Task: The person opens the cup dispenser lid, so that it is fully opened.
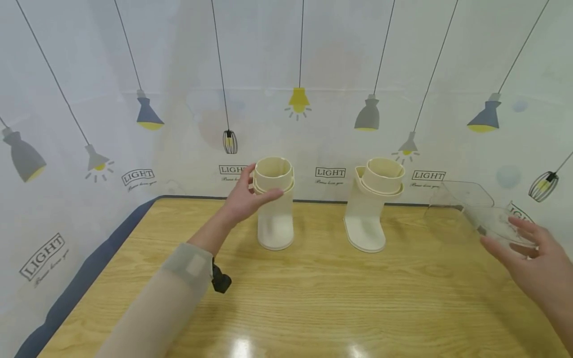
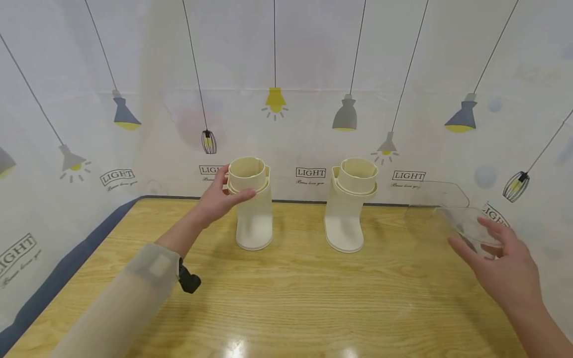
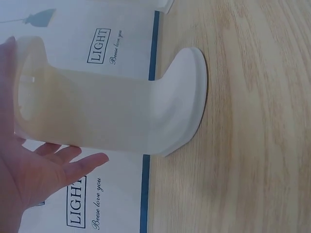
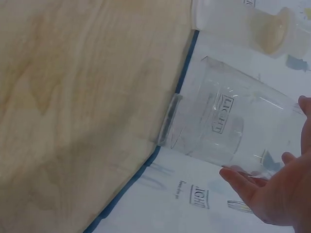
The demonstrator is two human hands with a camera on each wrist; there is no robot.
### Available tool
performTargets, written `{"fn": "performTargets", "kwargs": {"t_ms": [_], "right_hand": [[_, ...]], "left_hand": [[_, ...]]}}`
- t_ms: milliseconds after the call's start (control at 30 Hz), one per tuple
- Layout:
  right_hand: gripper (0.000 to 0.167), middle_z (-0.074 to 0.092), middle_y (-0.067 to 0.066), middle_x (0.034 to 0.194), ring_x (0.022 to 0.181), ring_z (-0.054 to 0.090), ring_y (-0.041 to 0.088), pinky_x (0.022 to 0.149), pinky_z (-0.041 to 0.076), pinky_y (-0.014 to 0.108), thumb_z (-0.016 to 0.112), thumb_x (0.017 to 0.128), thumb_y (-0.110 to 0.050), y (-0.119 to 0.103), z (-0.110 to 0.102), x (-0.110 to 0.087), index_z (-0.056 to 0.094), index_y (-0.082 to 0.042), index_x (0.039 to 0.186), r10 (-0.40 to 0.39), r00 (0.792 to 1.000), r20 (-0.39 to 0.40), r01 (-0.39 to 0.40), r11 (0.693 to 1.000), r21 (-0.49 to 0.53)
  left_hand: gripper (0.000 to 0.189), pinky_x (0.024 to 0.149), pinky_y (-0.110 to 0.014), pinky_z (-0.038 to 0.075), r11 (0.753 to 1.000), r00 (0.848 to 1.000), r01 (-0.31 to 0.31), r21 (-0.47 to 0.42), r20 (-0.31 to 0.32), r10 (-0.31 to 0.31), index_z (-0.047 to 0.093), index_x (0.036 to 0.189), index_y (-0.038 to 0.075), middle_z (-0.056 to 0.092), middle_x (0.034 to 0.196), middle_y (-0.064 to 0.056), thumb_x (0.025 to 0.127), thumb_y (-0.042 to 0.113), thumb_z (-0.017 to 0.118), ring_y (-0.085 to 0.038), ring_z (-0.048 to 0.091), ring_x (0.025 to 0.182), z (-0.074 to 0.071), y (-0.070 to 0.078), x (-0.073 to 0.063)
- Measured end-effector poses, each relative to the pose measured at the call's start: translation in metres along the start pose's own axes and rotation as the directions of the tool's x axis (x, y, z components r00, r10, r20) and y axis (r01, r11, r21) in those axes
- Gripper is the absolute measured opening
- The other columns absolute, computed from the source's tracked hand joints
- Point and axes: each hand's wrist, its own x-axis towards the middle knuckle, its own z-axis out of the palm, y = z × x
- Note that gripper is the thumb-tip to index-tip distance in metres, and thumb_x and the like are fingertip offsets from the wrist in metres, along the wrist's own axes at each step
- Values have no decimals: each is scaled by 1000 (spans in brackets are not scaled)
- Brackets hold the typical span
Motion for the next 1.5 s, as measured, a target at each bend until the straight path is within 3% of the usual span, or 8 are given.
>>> {"fn": "performTargets", "kwargs": {"t_ms": [100,167,200,467,933,1500], "right_hand": [[101,4,37,179,146,34,73,78,63,60,68,105,-57,7,2,4,14,-11,177,27,1000,16,-26,999,-45],[104,3,38,178,145,33,74,86,52,81,68,104,-59,11,4,6,13,-8,176,46,999,16,-44,996,-77],[104,3,38,178,145,33,74,89,50,83,67,104,-60,14,5,7,13,-8,176,53,999,13,-51,995,-87],[105,2,41,176,143,33,76,91,48,85,65,106,-58,27,6,12,8,-5,176,71,997,-2,-71,989,-129],[105,2,43,175,136,36,79,92,45,87,68,105,-55,47,7,26,8,-5,176,2,1000,11,0,989,-145],[103,1,44,175,132,36,81,92,43,89,68,106,-52,49,6,30,9,-3,175,-47,998,38,52,991,-122]], "left_hand": [[114,122,-60,47,1000,1000,-6,-6,11,6,12,176,31,37,172,-16,92,50,87,-41,46,154,-1,1,0],[113,122,-61,47,1000,1000,-5,-7,16,5,12,175,32,36,173,-15,92,49,87,-42,46,155,-1,0,0],[113,122,-61,47,1000,1000,-6,-7,19,6,12,175,32,36,173,-15,92,49,87,-42,46,155,-1,0,0],[112,122,-62,47,1000,999,-9,-4,36,9,14,175,33,38,172,-15,92,50,87,-42,46,154,-2,0,2],[111,121,-63,47,1000,999,-11,10,47,10,14,175,34,38,169,-18,93,49,86,-43,50,150,-6,1,3],[108,118,-63,50,999,999,-31,21,45,30,15,175,38,41,168,-17,94,50,85,-42,55,146,-7,-4,6]]}}
